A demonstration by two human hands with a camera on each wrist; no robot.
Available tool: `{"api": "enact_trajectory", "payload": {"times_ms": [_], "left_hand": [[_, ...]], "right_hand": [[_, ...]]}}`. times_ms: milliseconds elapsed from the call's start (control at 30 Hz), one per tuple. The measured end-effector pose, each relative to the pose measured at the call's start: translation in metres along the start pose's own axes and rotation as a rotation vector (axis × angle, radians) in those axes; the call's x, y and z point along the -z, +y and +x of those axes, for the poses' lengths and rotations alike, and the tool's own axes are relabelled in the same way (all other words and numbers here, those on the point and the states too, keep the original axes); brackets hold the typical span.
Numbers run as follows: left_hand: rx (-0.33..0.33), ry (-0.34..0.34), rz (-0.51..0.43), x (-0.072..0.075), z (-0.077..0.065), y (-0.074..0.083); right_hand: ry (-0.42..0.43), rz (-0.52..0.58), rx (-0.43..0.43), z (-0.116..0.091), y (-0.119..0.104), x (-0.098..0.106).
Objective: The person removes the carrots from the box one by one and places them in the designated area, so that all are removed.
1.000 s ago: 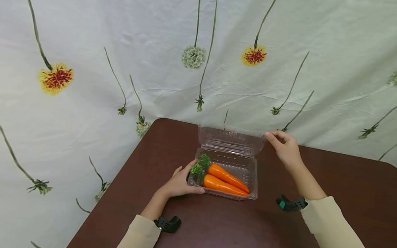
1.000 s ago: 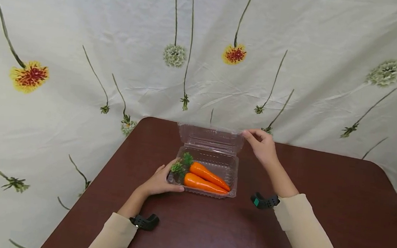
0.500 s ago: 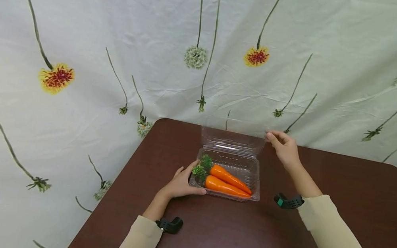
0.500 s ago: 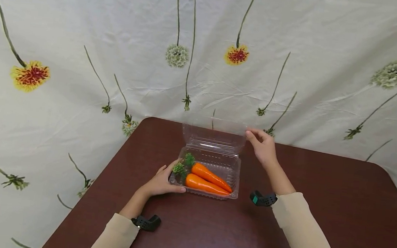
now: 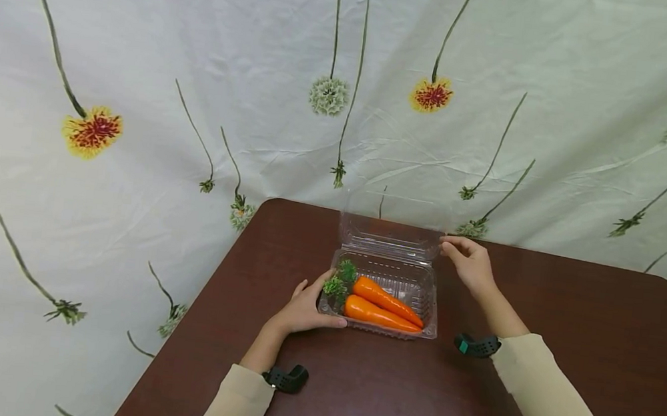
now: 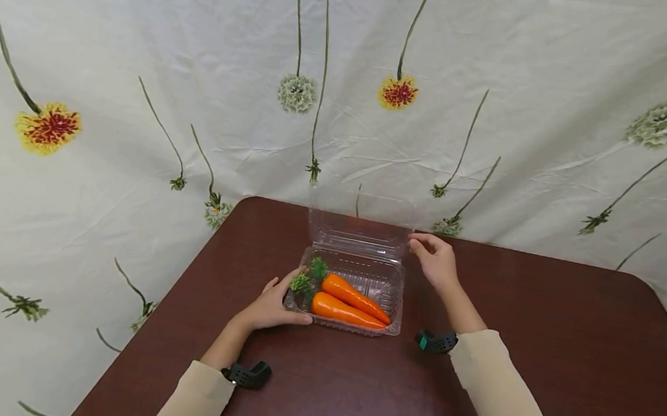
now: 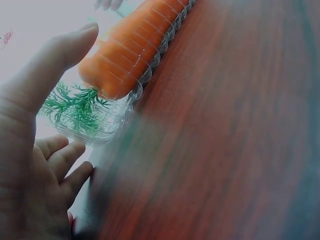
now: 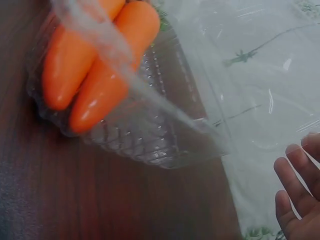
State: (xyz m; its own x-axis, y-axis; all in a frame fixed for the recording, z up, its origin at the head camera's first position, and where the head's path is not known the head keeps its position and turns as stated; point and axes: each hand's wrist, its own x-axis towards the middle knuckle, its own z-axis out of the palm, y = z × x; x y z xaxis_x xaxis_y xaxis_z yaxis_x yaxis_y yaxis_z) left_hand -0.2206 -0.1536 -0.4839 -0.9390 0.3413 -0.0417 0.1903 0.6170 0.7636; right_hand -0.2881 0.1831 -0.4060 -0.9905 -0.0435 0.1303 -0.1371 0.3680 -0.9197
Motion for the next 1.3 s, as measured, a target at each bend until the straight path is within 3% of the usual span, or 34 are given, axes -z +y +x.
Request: {"api": "enact_trajectory", "payload": {"times_ms": [333,700,1133,1300], "left_hand": [[-0.024,-0.002,-0.01,0.001,-0.004,0.002],[-0.049,0.011,0.019,0.0,-0.003,0.002],[-0.056,0.006,0.022,0.0,-0.003,0.003],[-0.055,0.006,0.021,0.0,-0.003,0.002]], "right_hand": [[0.026,-0.04,-0.041,-0.005,0.017,-0.013],[0.111,0.12,-0.148,-0.003,0.023,-0.026],[0.118,0.098,-0.297,-0.002,0.028,-0.028],[0.127,0.15,-0.33,-0.001,0.028,-0.029]]}}
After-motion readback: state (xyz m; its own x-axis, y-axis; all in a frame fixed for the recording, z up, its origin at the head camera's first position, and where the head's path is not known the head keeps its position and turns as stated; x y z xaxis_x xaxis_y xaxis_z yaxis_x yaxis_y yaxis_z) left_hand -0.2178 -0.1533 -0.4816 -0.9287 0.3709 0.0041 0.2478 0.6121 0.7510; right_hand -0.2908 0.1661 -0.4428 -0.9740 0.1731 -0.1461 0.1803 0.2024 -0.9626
